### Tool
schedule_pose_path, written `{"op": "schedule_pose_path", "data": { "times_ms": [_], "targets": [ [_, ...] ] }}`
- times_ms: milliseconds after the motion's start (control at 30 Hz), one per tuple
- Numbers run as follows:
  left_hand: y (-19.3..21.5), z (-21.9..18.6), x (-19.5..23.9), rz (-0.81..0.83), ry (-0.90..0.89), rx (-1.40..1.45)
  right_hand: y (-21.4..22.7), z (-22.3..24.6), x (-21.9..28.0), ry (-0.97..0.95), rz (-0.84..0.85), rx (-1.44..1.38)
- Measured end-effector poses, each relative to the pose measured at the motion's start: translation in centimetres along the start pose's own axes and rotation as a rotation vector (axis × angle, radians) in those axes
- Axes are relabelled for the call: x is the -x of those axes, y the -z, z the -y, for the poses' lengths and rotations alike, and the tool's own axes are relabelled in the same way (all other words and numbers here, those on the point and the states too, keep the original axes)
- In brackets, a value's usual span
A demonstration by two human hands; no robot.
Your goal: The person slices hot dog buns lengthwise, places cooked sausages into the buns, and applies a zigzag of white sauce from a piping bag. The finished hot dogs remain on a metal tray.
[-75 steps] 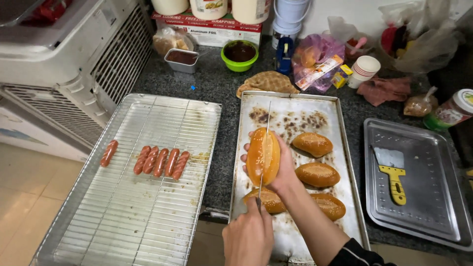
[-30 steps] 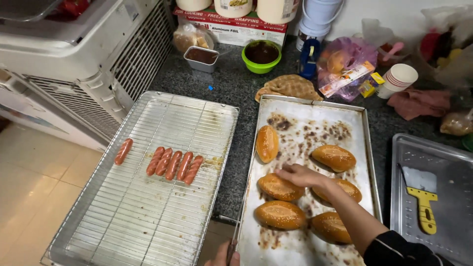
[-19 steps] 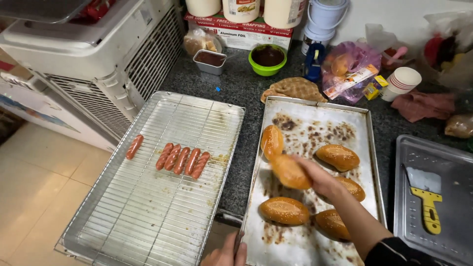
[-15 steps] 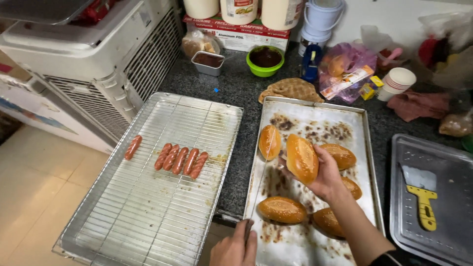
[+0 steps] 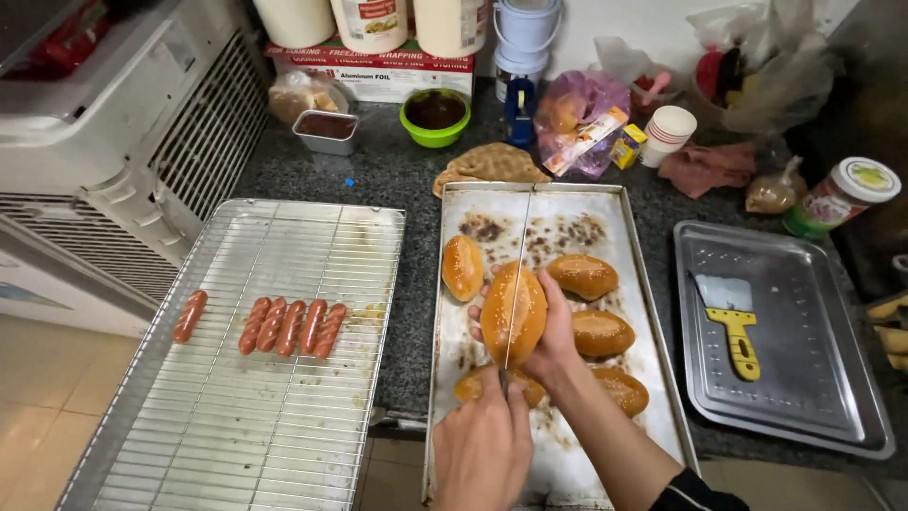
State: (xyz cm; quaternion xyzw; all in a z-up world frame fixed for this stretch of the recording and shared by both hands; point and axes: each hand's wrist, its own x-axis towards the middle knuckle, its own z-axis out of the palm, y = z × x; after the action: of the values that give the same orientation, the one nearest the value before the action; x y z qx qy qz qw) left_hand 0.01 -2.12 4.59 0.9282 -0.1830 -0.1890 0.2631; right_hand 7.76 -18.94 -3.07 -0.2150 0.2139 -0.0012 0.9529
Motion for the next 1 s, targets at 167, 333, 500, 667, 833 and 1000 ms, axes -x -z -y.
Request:
{"op": "schedule_pose_path", "data": {
  "times_ms": [167,333,500,667,833,1000],
  "targets": [
    [0.3,-0.3,0.4,0.022,0.024,-0.008,-0.6,-0.5,0.1,-0.001,-0.012,-0.014],
    [0.1,-0.2,0.6,0.029,0.041,-0.024,-0.8,-0.9,0.2,-0.02,0.019,-0.019],
    [-0.9,0.3,1.1,0.03,0.043,-0.056,-0.6,-1.1,-0.2,0.007,0.018,0.011],
    [-1.9,0.7,0.8,-0.018,0.042,-0.084,-0.6,-1.6,0.1,-0.011,-0.035,0.044],
    [-2.7,0.7,1.1,0.062,0.104,-0.029,-0.9,-1.5,0.1,0.009,-0.104,0.066],
    [-1.9,0.6,1.3,0.05,0.06,-0.044,-0.9,-1.7,0.4,-0.018,-0.098,0.056]
  ]
}}
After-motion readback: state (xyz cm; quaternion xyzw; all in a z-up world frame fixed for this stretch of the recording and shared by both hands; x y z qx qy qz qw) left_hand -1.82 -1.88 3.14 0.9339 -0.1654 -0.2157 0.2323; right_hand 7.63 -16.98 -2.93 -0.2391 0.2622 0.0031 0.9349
